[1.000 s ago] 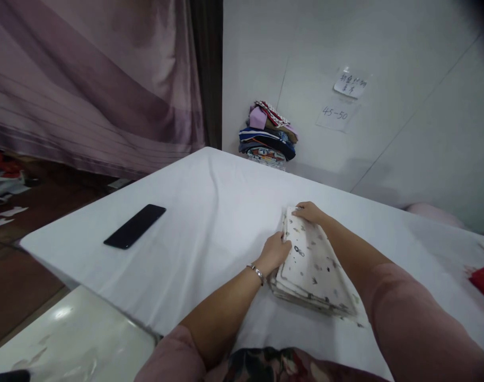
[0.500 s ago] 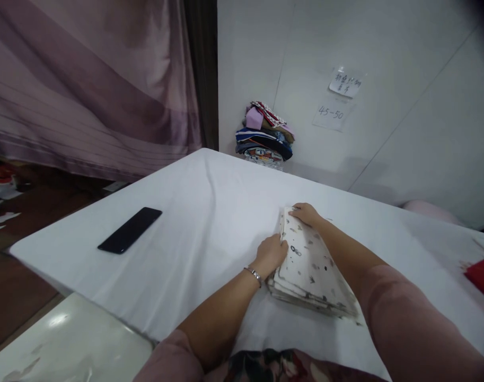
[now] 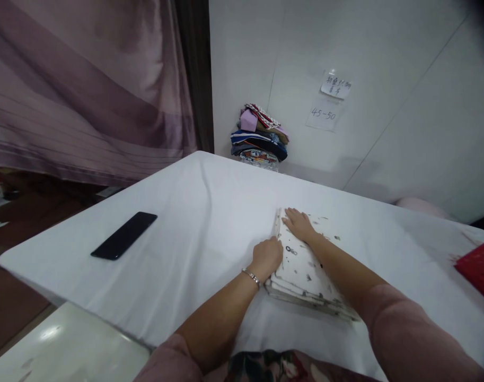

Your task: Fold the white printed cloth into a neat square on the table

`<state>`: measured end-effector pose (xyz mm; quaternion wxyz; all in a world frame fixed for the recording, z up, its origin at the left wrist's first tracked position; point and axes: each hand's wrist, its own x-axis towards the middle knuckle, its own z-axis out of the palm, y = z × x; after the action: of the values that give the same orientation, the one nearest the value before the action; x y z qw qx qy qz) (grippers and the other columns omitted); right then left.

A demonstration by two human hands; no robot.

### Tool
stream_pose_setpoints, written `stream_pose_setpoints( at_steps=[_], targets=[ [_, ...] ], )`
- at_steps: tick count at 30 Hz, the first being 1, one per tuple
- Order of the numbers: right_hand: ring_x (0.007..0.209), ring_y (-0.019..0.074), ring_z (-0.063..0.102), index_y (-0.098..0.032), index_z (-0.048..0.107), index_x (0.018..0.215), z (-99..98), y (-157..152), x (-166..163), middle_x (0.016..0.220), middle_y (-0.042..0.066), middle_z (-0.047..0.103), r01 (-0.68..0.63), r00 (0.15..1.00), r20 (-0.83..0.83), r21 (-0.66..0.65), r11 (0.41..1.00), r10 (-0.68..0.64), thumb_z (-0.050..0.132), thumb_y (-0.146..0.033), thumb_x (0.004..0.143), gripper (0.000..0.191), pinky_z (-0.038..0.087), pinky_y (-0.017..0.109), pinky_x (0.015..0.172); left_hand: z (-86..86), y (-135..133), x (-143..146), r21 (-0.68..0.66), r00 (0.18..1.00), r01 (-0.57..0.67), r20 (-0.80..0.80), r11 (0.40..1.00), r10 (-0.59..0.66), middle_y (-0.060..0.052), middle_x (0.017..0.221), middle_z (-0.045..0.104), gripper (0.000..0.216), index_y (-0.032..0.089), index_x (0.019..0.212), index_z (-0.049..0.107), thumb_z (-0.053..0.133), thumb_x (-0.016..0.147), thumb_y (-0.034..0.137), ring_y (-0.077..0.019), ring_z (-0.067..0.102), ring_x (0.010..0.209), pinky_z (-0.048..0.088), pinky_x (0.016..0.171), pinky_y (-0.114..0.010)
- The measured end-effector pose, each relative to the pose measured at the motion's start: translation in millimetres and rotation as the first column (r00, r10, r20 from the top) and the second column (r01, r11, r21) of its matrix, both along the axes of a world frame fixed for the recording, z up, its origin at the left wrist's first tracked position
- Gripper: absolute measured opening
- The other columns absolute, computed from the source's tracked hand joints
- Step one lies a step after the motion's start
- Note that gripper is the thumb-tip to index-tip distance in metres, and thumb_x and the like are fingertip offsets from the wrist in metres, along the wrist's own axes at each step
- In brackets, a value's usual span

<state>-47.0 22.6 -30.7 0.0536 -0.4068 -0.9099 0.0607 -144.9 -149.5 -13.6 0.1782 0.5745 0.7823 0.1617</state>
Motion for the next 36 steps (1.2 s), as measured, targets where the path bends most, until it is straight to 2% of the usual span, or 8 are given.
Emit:
stream_pose_setpoints(
  at_steps=[3,9,14,17,23,25,29,36],
  targets=[
    [0.134,0.0247,0.020,-0.019,0.031,0.139,1.2,-0.4,-2.4,0.146,0.009,0.028,0.017,0.999,0.040,-0.073,0.997,-0.014,0.021,-0.049,0.091,0.057,0.014,0.046,0.106,0.4,-0.1,-0.3,-0.008,1.000,0.003,-0.008,1.000,-0.003,-0.015,0.090,0.065,0.041,0.013,0.102,0.055,0.022,0.092,0.035,-0.0259,0.062,0.087,0.043,0.074,-0.036],
    [0.137,0.0262,0.010,-0.020,0.029,0.140,10.8,-24.7,10.8,0.149,0.010,0.018,0.009,1.000,0.010,-0.029,1.000,-0.009,0.021,-0.055,0.089,0.062,0.008,0.048,0.106,1.3,0.2,-1.6,-0.010,1.000,-0.004,-0.023,1.000,0.004,-0.015,0.091,0.065,0.041,0.013,0.103,0.054,0.022,0.092,0.035,-0.0254,0.062,0.087,0.043,0.074,-0.035],
    [0.137,0.0242,0.008,-0.021,0.025,0.142,4.9,-41.1,18.0,0.150,0.007,0.014,-0.006,0.999,0.036,-0.102,0.995,0.010,0.018,-0.058,0.088,0.066,0.006,0.046,0.107,0.9,1.4,-2.1,-0.013,0.999,0.009,-0.045,1.000,-0.010,-0.014,0.090,0.066,0.042,0.014,0.102,0.055,0.021,0.092,0.035,-0.0249,0.062,0.085,0.043,0.073,-0.035],
    [0.137,0.0248,0.008,-0.020,0.025,0.142,10.2,-42.8,19.5,0.150,0.008,0.014,0.001,0.999,0.039,-0.139,0.990,0.005,0.020,-0.059,0.088,0.066,0.007,0.047,0.107,2.9,1.0,-2.5,-0.015,0.999,0.019,-0.048,1.000,-0.020,-0.014,0.091,0.066,0.043,0.014,0.103,0.055,0.020,0.092,0.036,-0.0245,0.062,0.086,0.042,0.073,-0.034],
    [0.138,0.0245,0.003,-0.021,0.024,0.142,15.0,-72.9,38.0,0.151,0.008,0.010,-0.040,0.999,-0.007,-0.107,0.993,0.040,0.020,-0.061,0.087,0.069,0.003,0.047,0.107,3.7,1.1,-1.6,-0.024,0.997,0.022,-0.070,0.999,-0.024,-0.013,0.093,0.066,0.042,0.015,0.102,0.056,0.021,0.092,0.036,-0.0232,0.062,0.088,0.042,0.074,-0.032],
    [0.138,0.0242,0.005,-0.022,0.024,0.142,11.9,-83.7,42.2,0.150,0.008,0.012,-0.065,0.998,0.001,-0.124,0.990,0.066,0.020,-0.060,0.087,0.067,0.004,0.048,0.107,2.7,1.1,-1.3,-0.010,0.997,0.023,-0.069,1.000,-0.024,-0.013,0.094,0.066,0.042,0.015,0.102,0.056,0.021,0.092,0.036,-0.0231,0.061,0.089,0.042,0.074,-0.032],
    [0.137,0.0253,0.008,-0.021,0.027,0.141,10.1,-96.8,40.9,0.150,0.009,0.014,-0.026,1.000,-0.008,-0.146,0.989,0.025,0.023,-0.056,0.088,0.063,0.005,0.050,0.106,1.8,0.1,-1.6,0.001,0.999,0.020,-0.046,1.000,-0.020,-0.013,0.094,0.065,0.042,0.015,0.101,0.056,0.021,0.092,0.036,-0.0232,0.061,0.089,0.042,0.075,-0.032],
    [0.137,0.0246,0.012,-0.017,0.031,0.138,15.5,-106.6,27.7,0.148,0.010,0.022,-0.037,0.998,-0.055,-0.107,0.994,0.031,0.025,-0.033,0.091,0.050,0.011,0.051,0.105,1.0,-0.8,-0.6,0.021,0.997,0.015,-0.073,1.000,-0.014,-0.013,0.094,0.066,0.042,0.014,0.101,0.057,0.021,0.092,0.034,-0.0233,0.062,0.089,0.043,0.074,-0.032]
  ],
)
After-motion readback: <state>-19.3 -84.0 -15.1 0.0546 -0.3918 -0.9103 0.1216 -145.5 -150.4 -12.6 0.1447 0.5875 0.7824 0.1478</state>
